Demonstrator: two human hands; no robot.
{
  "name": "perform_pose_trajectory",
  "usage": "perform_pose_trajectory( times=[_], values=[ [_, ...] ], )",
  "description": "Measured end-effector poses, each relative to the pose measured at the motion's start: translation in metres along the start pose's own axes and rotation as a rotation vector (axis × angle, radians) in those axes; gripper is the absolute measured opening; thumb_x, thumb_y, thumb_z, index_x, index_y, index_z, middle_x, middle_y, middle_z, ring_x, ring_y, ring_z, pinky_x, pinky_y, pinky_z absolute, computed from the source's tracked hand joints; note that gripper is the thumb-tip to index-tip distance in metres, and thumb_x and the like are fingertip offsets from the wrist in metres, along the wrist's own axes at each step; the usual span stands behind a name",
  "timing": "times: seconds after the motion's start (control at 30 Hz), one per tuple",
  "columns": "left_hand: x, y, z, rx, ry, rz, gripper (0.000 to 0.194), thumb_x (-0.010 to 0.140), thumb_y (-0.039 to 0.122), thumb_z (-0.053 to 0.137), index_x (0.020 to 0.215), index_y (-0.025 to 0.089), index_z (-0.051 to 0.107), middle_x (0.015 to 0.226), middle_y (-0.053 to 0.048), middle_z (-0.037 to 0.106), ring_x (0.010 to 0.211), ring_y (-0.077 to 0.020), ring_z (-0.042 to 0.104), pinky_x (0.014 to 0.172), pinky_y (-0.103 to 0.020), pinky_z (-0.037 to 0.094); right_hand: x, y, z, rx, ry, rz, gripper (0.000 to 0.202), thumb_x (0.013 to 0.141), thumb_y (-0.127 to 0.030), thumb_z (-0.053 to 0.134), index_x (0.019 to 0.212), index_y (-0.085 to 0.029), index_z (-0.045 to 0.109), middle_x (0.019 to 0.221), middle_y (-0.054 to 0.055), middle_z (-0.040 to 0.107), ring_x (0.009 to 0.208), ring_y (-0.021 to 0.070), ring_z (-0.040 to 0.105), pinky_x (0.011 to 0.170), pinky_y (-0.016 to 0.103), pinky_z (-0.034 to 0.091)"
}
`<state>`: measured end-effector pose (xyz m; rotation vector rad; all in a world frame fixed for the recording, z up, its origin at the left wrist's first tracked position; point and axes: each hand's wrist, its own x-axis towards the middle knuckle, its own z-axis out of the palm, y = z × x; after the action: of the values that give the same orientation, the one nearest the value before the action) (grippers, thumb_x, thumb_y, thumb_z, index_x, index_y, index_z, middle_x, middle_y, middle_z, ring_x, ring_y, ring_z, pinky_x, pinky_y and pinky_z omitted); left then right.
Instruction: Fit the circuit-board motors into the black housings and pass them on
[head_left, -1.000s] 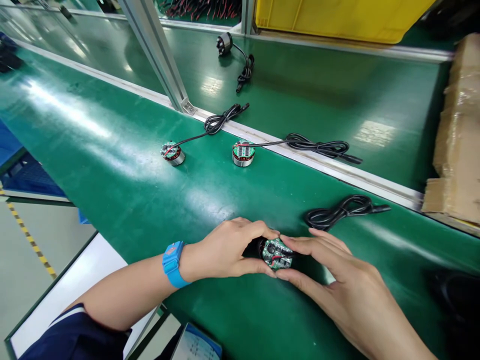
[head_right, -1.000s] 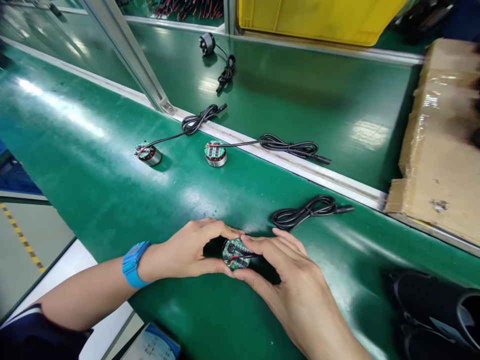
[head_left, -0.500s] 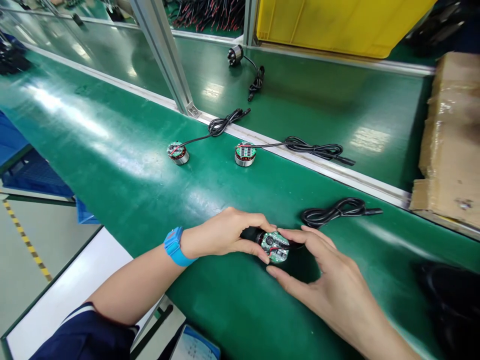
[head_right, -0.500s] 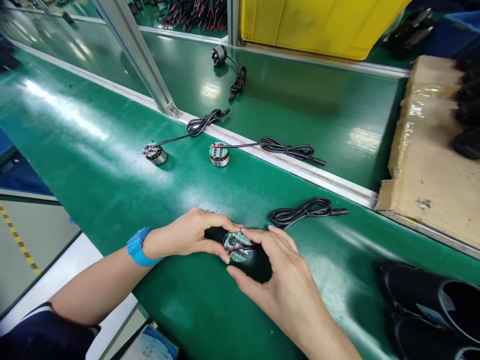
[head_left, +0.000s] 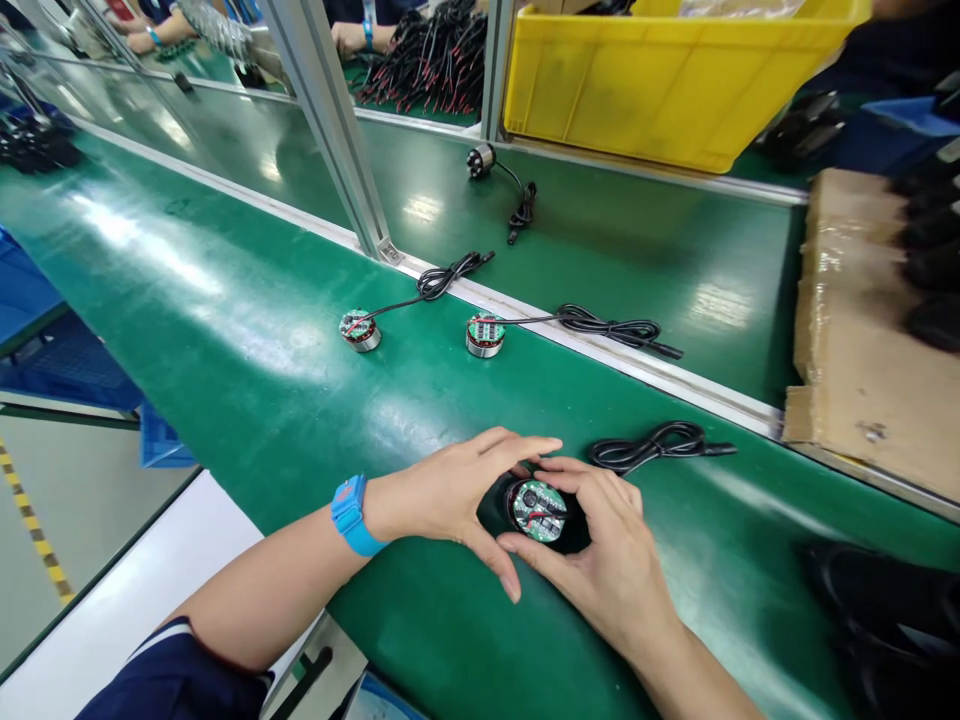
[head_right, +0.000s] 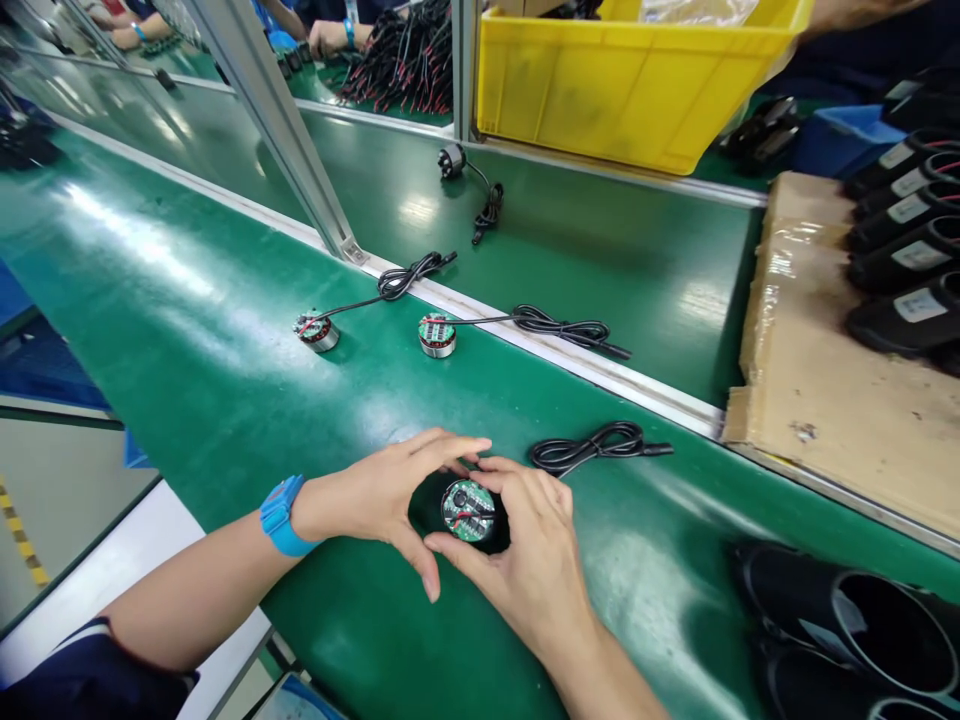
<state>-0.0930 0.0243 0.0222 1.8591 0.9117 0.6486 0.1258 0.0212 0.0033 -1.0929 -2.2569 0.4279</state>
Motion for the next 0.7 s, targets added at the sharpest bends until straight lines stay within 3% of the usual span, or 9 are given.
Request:
perform_pose_trajectory(
  times=[0.1, 0.23, 0.37, 0.5, 0.57, 0.63, 0.7],
  values=[
    [0.001, -0.001, 0.004, 0.030, 0.006, 0.036, 0.122, 0.055, 0.057, 0.093, 0.156, 0.030, 0.031, 0.146, -0.014, 0.048, 0.135, -0.0329, 0.049, 0.115, -0.047, 0.043, 0.000, -0.001, 0.004, 0.001, 0.030, 0.002, 0.057, 0.081, -0.072, 0.066, 0.110, -0.023, 0.054, 0.105, 0.009, 0.070, 0.101, 0.0288, 0.067, 0.085, 0.044, 0.044],
    [0.002, -0.002, 0.009, 0.061, 0.017, 0.046, 0.113, 0.062, 0.060, 0.088, 0.156, 0.030, 0.034, 0.146, -0.014, 0.049, 0.134, -0.0319, 0.050, 0.116, -0.046, 0.043, 0.001, -0.007, 0.004, 0.049, 0.033, 0.031, 0.042, 0.086, -0.059, 0.068, 0.105, -0.024, 0.055, 0.090, 0.003, 0.069, 0.085, 0.0237, 0.064, 0.081, 0.041, 0.044],
    [0.002, -0.002, 0.013, 0.050, 0.028, 0.037, 0.104, 0.067, 0.058, 0.086, 0.154, 0.029, 0.038, 0.145, -0.013, 0.052, 0.133, -0.0307, 0.052, 0.114, -0.044, 0.044, 0.002, -0.010, 0.001, 0.118, 0.037, 0.083, 0.034, 0.086, -0.054, 0.070, 0.101, -0.025, 0.057, 0.086, 0.001, 0.068, 0.082, 0.0219, 0.063, 0.079, 0.040, 0.045],
    [0.001, -0.003, 0.013, 0.043, 0.033, 0.027, 0.105, 0.065, 0.060, 0.086, 0.154, 0.030, 0.040, 0.144, -0.013, 0.053, 0.131, -0.0317, 0.053, 0.114, -0.045, 0.043, 0.001, -0.008, 0.002, 0.152, 0.009, 0.126, 0.034, 0.084, -0.051, 0.073, 0.099, -0.025, 0.059, 0.086, 0.000, 0.068, 0.082, 0.0221, 0.064, 0.081, 0.041, 0.046],
    [0.001, -0.003, 0.012, 0.041, 0.039, 0.041, 0.115, 0.059, 0.067, 0.085, 0.155, 0.029, 0.036, 0.143, -0.014, 0.051, 0.131, -0.0334, 0.053, 0.113, -0.047, 0.043, 0.001, -0.008, 0.005, 0.144, 0.001, 0.125, 0.036, 0.083, -0.053, 0.074, 0.101, -0.025, 0.060, 0.089, 0.001, 0.070, 0.082, 0.0228, 0.066, 0.080, 0.042, 0.048],
    [0.001, -0.004, 0.008, 0.019, 0.087, 0.087, 0.124, 0.056, 0.078, 0.078, 0.158, 0.028, 0.029, 0.144, -0.016, 0.047, 0.126, -0.0339, 0.054, 0.108, -0.048, 0.046, 0.003, -0.011, 0.005, 0.120, 0.047, 0.078, 0.039, 0.083, -0.054, 0.073, 0.105, -0.024, 0.062, 0.096, 0.004, 0.073, 0.082, 0.0236, 0.068, 0.076, 0.041, 0.052],
    [0.000, -0.005, 0.004, 0.002, 0.213, 0.124, 0.115, 0.067, 0.087, 0.061, 0.159, 0.027, 0.025, 0.144, -0.017, 0.045, 0.118, -0.0320, 0.056, 0.101, -0.048, 0.049, 0.004, -0.017, -0.004, 0.113, 0.132, 0.004, 0.041, 0.085, -0.053, 0.072, 0.110, -0.023, 0.061, 0.103, 0.006, 0.075, 0.086, 0.0234, 0.072, 0.074, 0.038, 0.056]
  ],
)
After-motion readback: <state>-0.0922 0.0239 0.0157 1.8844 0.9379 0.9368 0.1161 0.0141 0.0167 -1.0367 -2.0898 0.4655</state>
